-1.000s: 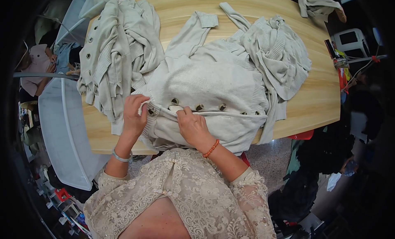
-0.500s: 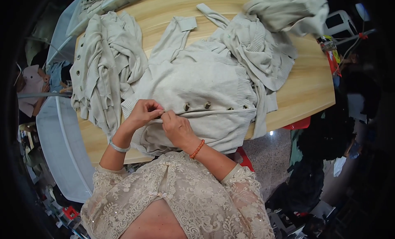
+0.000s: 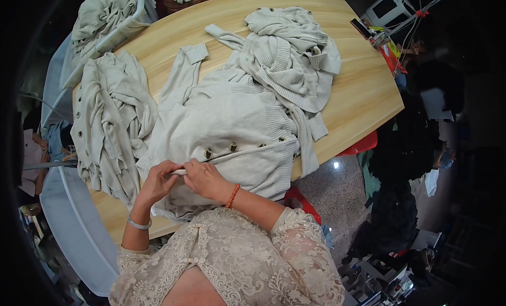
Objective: Trimming loose threads from sweaters using scissors and inspecting the garments for quality control.
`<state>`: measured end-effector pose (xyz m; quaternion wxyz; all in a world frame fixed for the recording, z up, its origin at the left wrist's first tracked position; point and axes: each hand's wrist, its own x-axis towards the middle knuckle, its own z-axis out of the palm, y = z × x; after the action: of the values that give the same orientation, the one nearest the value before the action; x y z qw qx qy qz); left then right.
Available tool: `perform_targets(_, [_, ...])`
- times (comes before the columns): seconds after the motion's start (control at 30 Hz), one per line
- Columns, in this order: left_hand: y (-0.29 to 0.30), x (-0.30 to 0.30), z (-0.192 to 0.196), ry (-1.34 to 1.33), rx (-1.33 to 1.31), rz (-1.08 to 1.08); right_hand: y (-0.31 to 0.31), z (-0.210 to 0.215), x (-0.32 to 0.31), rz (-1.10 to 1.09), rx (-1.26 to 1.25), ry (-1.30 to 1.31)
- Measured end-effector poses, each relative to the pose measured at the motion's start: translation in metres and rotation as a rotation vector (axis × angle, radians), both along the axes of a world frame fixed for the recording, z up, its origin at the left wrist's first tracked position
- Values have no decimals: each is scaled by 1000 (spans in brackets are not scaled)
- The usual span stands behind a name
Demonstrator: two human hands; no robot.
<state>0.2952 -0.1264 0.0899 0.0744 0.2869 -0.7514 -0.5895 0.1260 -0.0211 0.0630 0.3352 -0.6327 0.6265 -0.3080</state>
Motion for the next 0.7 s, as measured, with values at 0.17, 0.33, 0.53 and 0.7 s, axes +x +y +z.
perform_targets(0.17, [2,4,-9,-27,-100,124,-7,1,-11,72,-87,-32])
perform_targets(0.33, [-2,4,-15,-73,67,165,-9,1,-15,2,-141,-98])
perform_targets(0.53, [0,8,-16,-95,-152,177,8,16,-22,36,-21,-62])
perform_targets(0.7, [3,0,-17,-202,-695,256,39,11,-51,-87,79,250])
